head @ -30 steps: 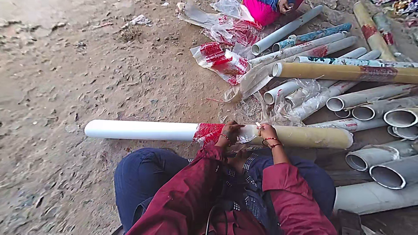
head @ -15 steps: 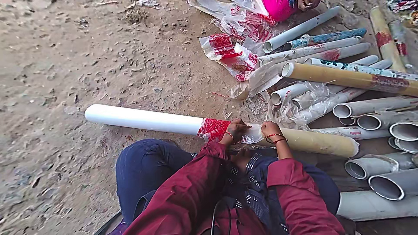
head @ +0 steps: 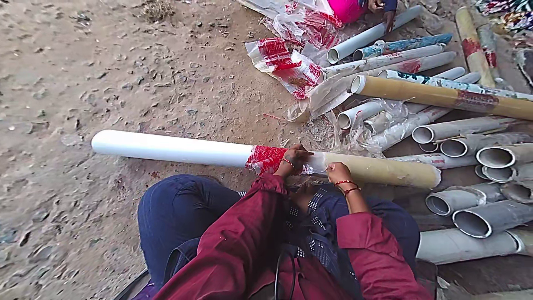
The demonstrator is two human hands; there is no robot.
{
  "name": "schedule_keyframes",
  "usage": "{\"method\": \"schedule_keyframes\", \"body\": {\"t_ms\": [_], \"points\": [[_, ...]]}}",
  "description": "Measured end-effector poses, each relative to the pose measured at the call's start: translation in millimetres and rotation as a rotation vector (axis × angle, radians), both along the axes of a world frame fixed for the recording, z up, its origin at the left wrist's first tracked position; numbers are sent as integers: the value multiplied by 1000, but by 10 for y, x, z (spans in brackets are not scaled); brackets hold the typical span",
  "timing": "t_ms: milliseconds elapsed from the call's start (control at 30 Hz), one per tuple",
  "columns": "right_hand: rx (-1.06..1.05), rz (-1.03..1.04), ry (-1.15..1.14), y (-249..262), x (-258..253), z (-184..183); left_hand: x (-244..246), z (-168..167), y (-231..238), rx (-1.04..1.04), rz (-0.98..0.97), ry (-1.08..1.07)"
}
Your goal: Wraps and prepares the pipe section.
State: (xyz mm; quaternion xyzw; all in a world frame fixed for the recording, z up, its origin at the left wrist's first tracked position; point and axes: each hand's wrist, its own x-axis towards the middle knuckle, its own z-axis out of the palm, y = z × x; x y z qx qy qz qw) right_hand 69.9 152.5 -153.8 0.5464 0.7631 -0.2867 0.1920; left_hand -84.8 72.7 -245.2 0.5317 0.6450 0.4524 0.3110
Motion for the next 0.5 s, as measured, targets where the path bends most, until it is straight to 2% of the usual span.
{"method": "schedule_keyframes", "body": {"t_ms": [100,167,267,333,500], "points": [[3,-20,4,-118,82,7,-21,7,14,-15,-17,-1],[94,-112,94,-71,165,14,-58,3,38,-22,-31,3],[444,-194,113,37,146,50,-60,53,34,-35,-29,6],[673,-152,165,183,101,-156,-35,116,23,-64,-15,2],[638,-15,207,344,9,-580,62,354,5,-296,-11,11]]}}
